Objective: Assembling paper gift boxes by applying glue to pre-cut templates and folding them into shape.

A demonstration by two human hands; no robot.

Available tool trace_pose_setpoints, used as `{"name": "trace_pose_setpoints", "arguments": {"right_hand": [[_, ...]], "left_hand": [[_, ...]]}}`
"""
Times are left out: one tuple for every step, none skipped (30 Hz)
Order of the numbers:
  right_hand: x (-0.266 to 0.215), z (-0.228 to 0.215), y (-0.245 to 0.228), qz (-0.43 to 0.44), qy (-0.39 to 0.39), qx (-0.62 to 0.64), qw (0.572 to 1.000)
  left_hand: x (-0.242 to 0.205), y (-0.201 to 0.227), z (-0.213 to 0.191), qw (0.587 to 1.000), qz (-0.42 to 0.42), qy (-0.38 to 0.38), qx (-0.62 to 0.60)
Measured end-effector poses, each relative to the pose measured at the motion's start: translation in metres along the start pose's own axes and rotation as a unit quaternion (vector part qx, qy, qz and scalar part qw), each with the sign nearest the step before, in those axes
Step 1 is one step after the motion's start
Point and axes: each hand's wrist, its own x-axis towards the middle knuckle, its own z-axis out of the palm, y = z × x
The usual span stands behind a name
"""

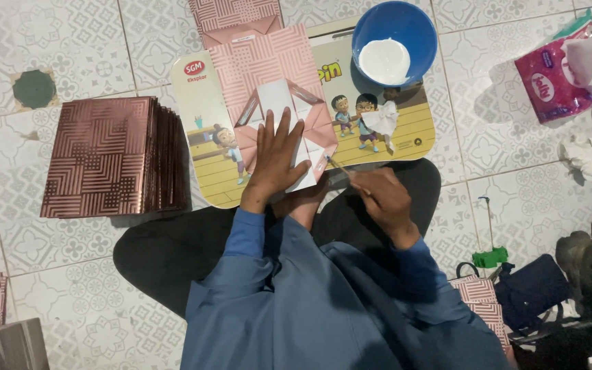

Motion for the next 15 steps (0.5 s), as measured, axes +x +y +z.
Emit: {"name": "trace_pose_setpoints", "arguments": {"right_hand": [[-0.001, 0.000, -0.006, 0.000, 0.000, -0.001, 1.000], [-0.001, 0.000, -0.012, -0.005, -0.006, 0.015, 1.000], [-0.002, 0.000, -0.018, -0.011, -0.012, 0.030, 0.999], [-0.001, -0.001, -0.021, -0.011, -0.012, 0.030, 0.999], [0.000, -0.004, -0.024, 0.010, -0.015, 0.042, 0.999], [0.001, -0.006, -0.027, 0.030, -0.018, 0.054, 0.998], [0.004, -0.007, -0.024, 0.029, -0.018, 0.054, 0.998], [0.007, -0.009, -0.022, 0.048, -0.023, 0.045, 0.998], [0.009, -0.010, -0.021, 0.067, -0.028, 0.036, 0.997], [0.012, -0.011, -0.012, 0.065, -0.029, 0.037, 0.997], [0.014, -0.012, -0.004, 0.068, -0.026, 0.034, 0.997], [0.015, -0.013, 0.003, 0.074, -0.023, 0.030, 0.997], [0.017, -0.013, 0.003, 0.075, -0.024, 0.030, 0.996], [0.020, -0.013, 0.005, 0.065, -0.010, 0.021, 0.998], [0.024, -0.013, 0.007, 0.056, 0.003, 0.011, 0.998]], "left_hand": [[0.000, 0.000, 0.001, 1.000, 0.000, 0.000, -0.001], [0.000, -0.001, 0.001, 1.000, 0.000, 0.001, 0.000], [0.000, -0.001, 0.002, 1.000, 0.001, 0.002, 0.000], [0.000, -0.002, 0.001, 1.000, 0.001, 0.003, 0.000], [0.001, -0.003, 0.001, 1.000, 0.002, -0.004, 0.004], [0.001, -0.003, 0.001, 1.000, 0.004, -0.010, 0.009], [0.001, -0.003, 0.001, 1.000, 0.004, -0.009, 0.009], [0.001, -0.002, 0.002, 1.000, 0.003, -0.001, 0.009], [0.000, -0.002, 0.003, 1.000, 0.003, 0.007, 0.009], [0.001, -0.002, 0.003, 1.000, 0.002, 0.009, 0.009], [0.003, -0.002, 0.003, 1.000, 0.000, 0.008, 0.013], [0.002, -0.002, 0.003, 1.000, -0.002, 0.005, 0.017], [-0.001, -0.001, 0.002, 1.000, -0.003, 0.004, 0.017], [-0.001, 0.000, 0.000, 1.000, 0.001, 0.001, 0.012], [-0.001, 0.002, -0.003, 1.000, 0.005, -0.001, 0.008]]}}
